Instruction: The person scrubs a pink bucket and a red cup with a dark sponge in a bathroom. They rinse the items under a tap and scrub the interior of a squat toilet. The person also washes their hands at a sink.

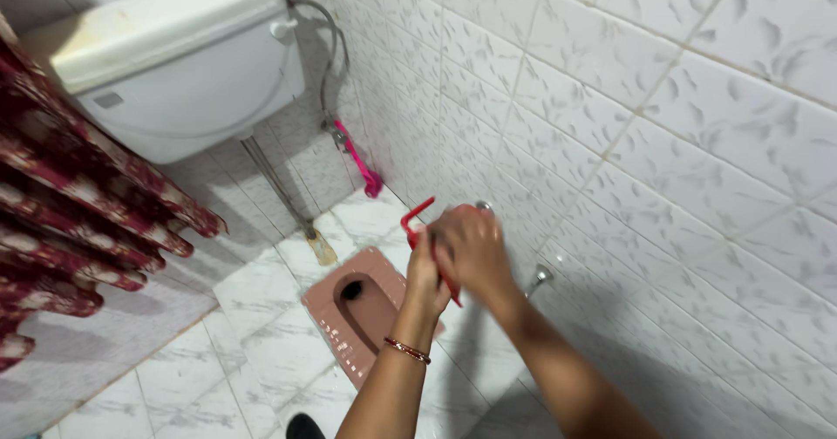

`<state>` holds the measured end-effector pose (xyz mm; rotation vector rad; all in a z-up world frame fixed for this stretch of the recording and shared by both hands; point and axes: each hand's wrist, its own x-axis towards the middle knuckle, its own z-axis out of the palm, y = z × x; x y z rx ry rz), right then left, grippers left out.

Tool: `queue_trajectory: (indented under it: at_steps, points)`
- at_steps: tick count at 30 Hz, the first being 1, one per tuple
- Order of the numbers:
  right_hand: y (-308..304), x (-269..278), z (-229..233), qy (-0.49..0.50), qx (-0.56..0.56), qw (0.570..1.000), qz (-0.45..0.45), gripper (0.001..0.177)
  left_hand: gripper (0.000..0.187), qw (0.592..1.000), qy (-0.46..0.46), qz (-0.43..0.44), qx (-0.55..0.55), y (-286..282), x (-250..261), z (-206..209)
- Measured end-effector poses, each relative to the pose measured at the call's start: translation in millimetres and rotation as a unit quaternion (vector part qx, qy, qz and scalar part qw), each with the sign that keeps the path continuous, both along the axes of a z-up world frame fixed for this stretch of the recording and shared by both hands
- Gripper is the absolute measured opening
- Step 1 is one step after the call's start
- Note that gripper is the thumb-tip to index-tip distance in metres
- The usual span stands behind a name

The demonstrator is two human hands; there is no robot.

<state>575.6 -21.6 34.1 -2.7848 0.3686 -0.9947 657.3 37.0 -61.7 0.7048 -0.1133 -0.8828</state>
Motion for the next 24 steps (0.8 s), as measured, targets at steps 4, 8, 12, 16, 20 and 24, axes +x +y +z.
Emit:
queue_trajectory:
  at_steps: [4,8,12,16,20,24]
  points:
    - [-33,18,29,0.249,0.265,0.920,-0.147,0.035,0.063,0.978,-0.170,-0.001,0.125,-8,-22,0]
    - [-1,-21,-6,-0.173,-0.078,0.975,0.117,0.021,0.060,0.995,0.091,0.039,-0.010,-5,-25,20]
    - [-70,-9,-54,0.033,0.057,0.998,0.020,0.026,0.052,0.989,-0.107,0.055,0.086,-3,-46,16]
    - [-122,-4,-80,-0.056,0.539,0.838,-0.061,0.048,0.040,0.980,-0.173,0.084,0.056,2,-52,24]
    - [-101,-28,-95,-0.090,0.600,0.795,0.013,0.054,0.032,0.956,-0.265,0.070,0.101,-4,-50,29]
    - [-146,-22,-86,0.059,0.725,0.680,0.095,0.039,0.035,0.820,-0.496,-0.013,0.284,0,-69,7]
